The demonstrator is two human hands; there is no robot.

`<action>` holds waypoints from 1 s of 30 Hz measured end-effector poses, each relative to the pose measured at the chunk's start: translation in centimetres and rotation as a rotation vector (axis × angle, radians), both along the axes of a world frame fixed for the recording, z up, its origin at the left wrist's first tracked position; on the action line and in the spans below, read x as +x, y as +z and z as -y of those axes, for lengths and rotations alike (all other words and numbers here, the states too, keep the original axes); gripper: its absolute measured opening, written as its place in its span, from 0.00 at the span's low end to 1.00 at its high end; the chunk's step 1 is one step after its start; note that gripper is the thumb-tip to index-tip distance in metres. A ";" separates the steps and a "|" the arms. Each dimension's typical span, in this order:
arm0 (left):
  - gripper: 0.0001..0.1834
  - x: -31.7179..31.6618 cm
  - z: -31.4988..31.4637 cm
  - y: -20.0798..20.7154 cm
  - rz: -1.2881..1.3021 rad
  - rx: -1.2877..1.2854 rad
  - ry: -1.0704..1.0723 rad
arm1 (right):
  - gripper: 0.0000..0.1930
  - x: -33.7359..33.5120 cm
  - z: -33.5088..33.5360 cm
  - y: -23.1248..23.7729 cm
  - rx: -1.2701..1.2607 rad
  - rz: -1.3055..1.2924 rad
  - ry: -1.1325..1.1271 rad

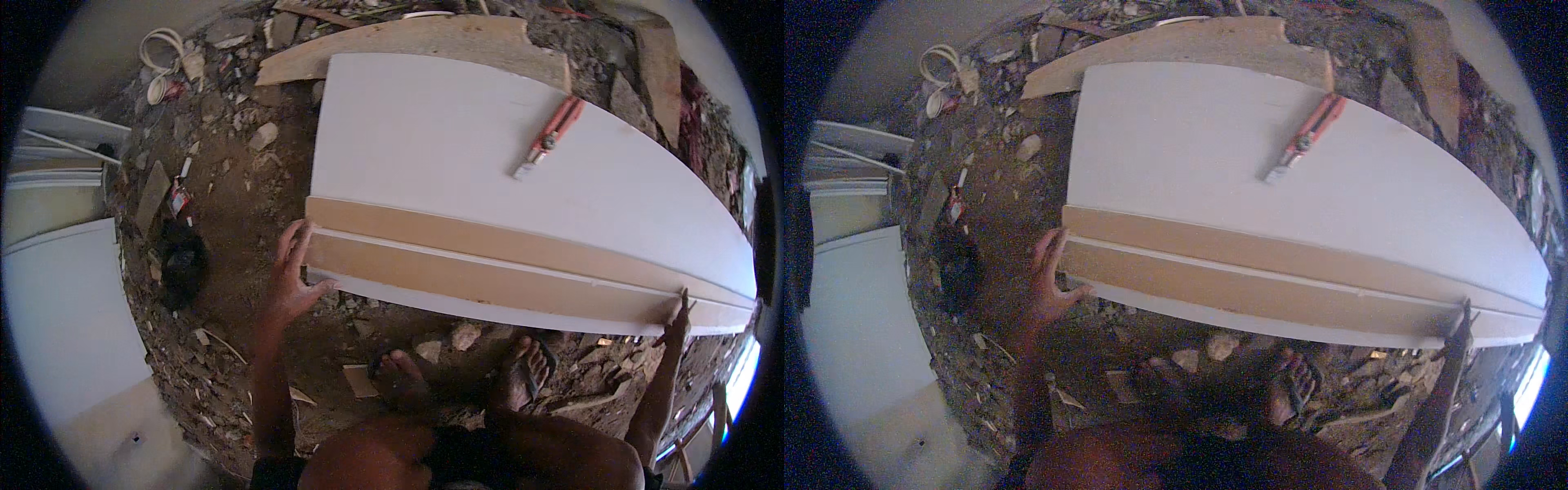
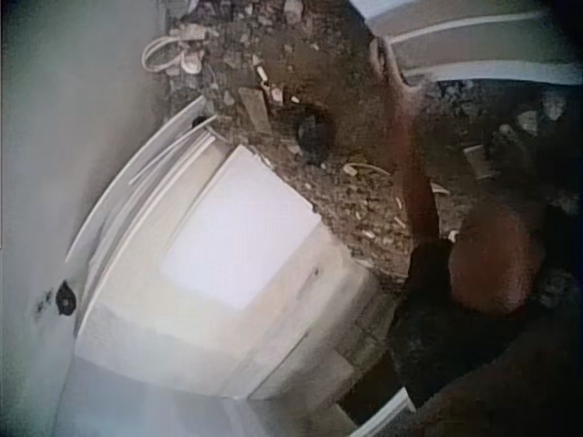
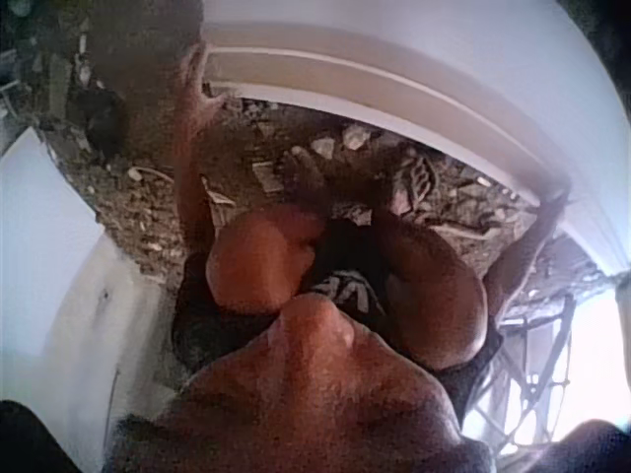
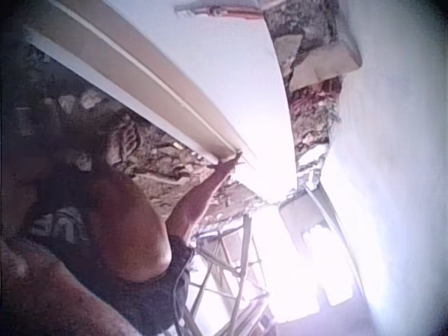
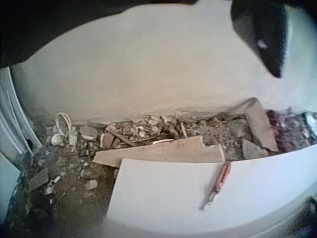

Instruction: The person measures and marks a long white panel using a tape measure and a utility knife. They place a smaller wooden strip on the panel, measure distances, and score the surface along the strip's edge.

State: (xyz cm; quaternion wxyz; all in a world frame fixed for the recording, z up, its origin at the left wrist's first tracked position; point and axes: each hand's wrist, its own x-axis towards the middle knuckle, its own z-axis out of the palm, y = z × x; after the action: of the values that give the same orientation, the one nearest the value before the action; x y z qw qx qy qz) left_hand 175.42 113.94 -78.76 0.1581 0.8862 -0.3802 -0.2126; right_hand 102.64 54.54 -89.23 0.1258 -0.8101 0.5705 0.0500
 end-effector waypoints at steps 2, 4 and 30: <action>0.55 0.1 1.0 -0.2 -0.008 0.016 -0.020 | 0.30 -1.3 0.0 -0.3 -0.008 -0.018 0.036; 0.52 0.2 0.6 0.6 -0.007 0.029 -0.015 | 0.31 -0.5 1.2 -0.8 -0.015 -0.015 0.098; 0.48 1.3 0.4 -1.5 0.008 -0.026 -0.118 | 0.59 -4.5 2.7 -1.6 -0.075 -0.215 0.486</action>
State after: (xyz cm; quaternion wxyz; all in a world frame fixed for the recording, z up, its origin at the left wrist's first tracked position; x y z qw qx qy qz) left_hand 176.69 113.59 -80.29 0.1551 0.8609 -0.4352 -0.2132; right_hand 98.19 51.81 -90.84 0.0190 -0.9174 0.3708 0.1432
